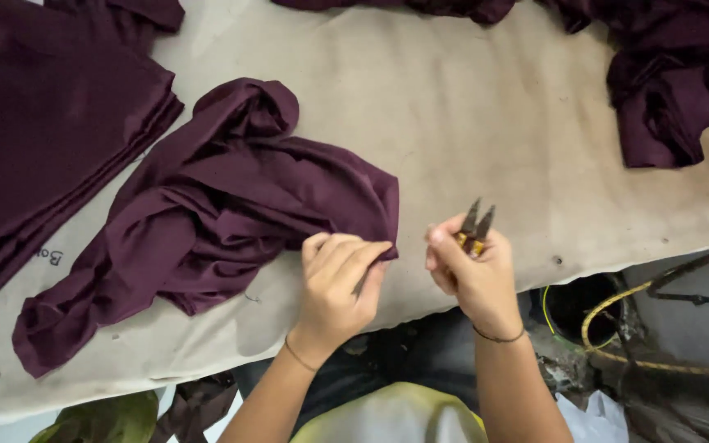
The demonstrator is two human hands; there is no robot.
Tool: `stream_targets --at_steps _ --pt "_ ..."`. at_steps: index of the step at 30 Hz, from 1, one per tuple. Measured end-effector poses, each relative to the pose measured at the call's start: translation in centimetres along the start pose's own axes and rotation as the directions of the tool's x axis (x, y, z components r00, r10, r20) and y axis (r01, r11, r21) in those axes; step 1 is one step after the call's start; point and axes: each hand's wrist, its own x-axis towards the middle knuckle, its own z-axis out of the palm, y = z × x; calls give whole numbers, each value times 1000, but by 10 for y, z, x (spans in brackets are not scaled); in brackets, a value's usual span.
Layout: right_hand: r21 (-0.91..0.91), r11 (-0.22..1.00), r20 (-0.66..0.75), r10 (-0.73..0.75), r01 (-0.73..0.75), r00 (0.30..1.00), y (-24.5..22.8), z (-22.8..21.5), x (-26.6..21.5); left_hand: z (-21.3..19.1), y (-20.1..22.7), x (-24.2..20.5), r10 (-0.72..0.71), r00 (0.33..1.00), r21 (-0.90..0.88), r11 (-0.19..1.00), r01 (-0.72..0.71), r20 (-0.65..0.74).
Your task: Trimming loose threads from purple garments using thread snips on a work table.
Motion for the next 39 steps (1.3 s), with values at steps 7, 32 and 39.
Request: stream_targets --at_steps 7,32,39 --pt "-456 836 285 -189 307 940 -25 6 -42 -29 27 5 -66 998 7 998 66 -17" --pt "-448 812 252 -287 374 924 -25 9 -38 -43 44 12 -163 982 -74 983 170 90" --pt "-423 827 355 -225 370 908 2 28 -26 -55 42 4 -329 933 -173 920 351 143"
